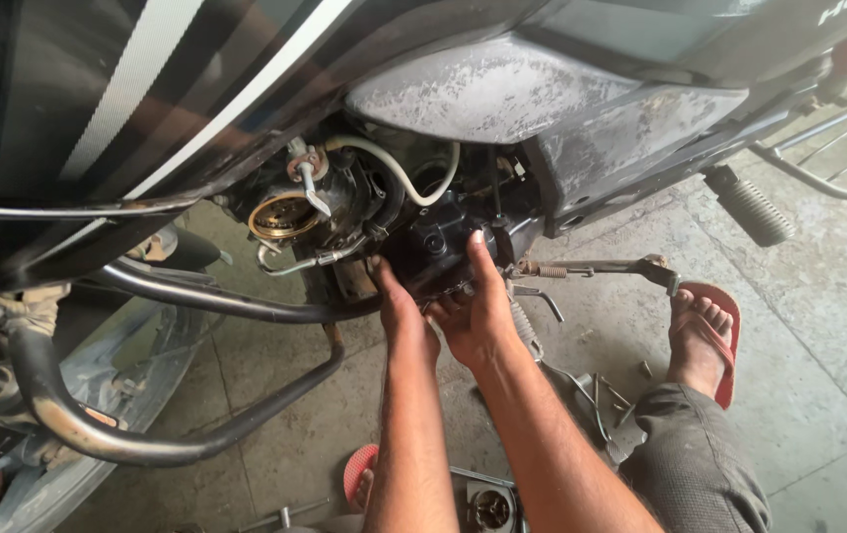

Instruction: The person removes the engine cover of a motorcycle using a wrench and their hands. They loosen bolts, detach the cover, and set it aside to expose the internal engine components.

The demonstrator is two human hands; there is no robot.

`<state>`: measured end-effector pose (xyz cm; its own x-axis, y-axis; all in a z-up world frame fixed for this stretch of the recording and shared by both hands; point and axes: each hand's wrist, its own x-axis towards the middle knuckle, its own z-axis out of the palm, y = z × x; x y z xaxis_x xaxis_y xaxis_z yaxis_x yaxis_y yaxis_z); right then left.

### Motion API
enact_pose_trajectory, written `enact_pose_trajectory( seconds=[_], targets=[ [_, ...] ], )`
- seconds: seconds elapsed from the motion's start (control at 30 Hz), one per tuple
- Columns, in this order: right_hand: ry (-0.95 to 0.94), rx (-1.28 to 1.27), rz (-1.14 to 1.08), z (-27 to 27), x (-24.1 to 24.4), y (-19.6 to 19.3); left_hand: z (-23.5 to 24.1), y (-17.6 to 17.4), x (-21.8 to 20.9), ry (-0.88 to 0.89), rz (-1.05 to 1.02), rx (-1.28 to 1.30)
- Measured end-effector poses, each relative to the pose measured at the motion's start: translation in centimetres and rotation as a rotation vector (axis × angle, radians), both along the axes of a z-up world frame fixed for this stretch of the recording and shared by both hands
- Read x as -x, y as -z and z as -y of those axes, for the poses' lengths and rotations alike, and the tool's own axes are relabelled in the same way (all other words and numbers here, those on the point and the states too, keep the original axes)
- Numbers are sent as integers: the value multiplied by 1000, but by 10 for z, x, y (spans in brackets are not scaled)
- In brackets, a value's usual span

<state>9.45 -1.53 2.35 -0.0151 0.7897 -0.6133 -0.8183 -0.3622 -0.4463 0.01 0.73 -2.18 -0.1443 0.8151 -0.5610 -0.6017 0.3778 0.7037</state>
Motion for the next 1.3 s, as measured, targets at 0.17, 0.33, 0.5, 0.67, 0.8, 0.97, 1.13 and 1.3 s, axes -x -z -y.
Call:
enact_pose_trajectory(
  seconds=[0.17,0.33,0.5,0.67,0.8,0.97,1.13,1.3],
  targets=[
    [-110,1,73,-1,1,-23,-3,5,2,14,73,-75],
    [-29,-79,45,-11,6,-15,1,8,3,14,60,-87],
    [-18,-150,97,-15,0,-12,1,2,6,68,18,25],
    [29,-54,204,-11,1,-19,0,-4,5,49,38,-17],
    [78,-16,253,-10,7,-14,-5,-14,6,29,69,-34],
    [147,7,213,-16,9,-3,-12,-15,-1,1,180,-129],
    [162,-12,199,-19,9,0,-12,-8,-2,-22,210,-143],
    [159,-28,145,-13,7,7,-8,5,-2,-32,182,-125]
  ],
)
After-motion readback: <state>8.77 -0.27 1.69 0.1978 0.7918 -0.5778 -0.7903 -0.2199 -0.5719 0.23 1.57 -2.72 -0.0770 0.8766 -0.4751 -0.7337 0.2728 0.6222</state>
